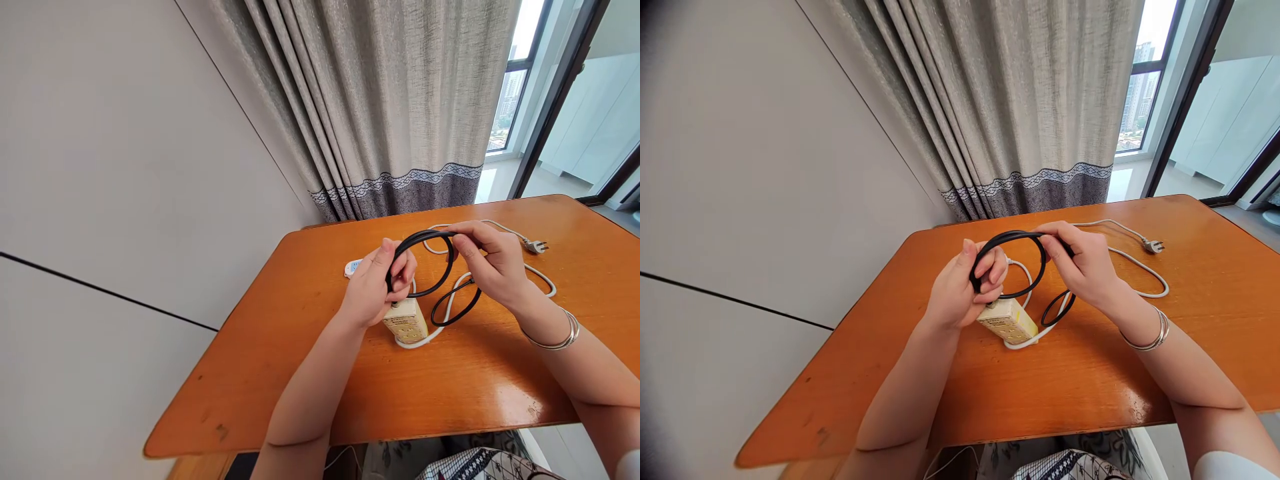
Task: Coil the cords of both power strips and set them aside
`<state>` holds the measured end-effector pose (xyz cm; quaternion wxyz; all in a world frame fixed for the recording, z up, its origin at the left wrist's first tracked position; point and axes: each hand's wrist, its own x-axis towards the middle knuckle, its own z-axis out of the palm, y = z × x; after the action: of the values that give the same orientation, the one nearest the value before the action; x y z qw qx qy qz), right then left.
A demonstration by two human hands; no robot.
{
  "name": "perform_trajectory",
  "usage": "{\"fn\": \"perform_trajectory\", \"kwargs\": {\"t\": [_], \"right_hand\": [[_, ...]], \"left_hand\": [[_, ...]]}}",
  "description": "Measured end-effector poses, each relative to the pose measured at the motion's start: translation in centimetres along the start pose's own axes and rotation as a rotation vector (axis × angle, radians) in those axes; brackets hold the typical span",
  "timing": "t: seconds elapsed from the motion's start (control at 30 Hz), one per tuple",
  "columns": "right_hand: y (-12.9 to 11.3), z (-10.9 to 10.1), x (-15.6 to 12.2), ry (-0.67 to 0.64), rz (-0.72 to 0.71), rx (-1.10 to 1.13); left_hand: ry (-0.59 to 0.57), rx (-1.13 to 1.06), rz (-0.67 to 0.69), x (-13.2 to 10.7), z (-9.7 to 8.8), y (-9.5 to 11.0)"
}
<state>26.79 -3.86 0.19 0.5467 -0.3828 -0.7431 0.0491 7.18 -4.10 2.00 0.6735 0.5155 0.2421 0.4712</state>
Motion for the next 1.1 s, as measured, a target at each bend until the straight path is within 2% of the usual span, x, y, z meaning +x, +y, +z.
{"fn": "perform_trajectory", "kwargs": {"t": [0.23,0.4,0.5,0.57,0.63,0.73,0.83,0.93,1.0,1.1], "right_hand": [[-0.4,0.0,-0.1,-0.018,0.066,0.079],[-0.2,0.1,0.1,-0.078,0.099,0.216],[0.0,0.2,0.4,-0.117,0.150,0.270],[0.3,0.4,0.5,-0.163,0.183,0.284],[0.6,0.6,0.5,-0.199,0.194,0.266],[1.0,1.0,0.3,-0.260,0.183,0.157],[1.2,1.1,0.2,-0.422,0.194,0.003],[1.1,0.9,0.2,-0.580,0.221,-0.106],[0.9,0.6,0.3,-0.681,0.236,-0.081],[0.8,0.1,0.4,-0.836,0.249,0.077]], "left_hand": [[0.050,0.033,-0.026,0.3,-0.4,-0.2],[-0.024,0.050,0.032,0.2,-0.8,-0.5],[-0.075,0.054,0.022,0.0,-0.8,-0.6],[-0.071,0.037,-0.003,0.0,-0.6,-0.5],[-0.013,-0.025,-0.018,0.1,-0.4,-0.4],[0.135,-0.155,-0.028,0.5,-0.2,-0.1],[0.272,-0.232,-0.020,0.7,-0.2,0.5],[0.360,-0.245,0.051,0.5,-0.6,1.5],[0.408,-0.234,0.122,0.3,-0.9,2.1],[0.466,-0.206,0.223,0.1,-1.5,2.9]]}}
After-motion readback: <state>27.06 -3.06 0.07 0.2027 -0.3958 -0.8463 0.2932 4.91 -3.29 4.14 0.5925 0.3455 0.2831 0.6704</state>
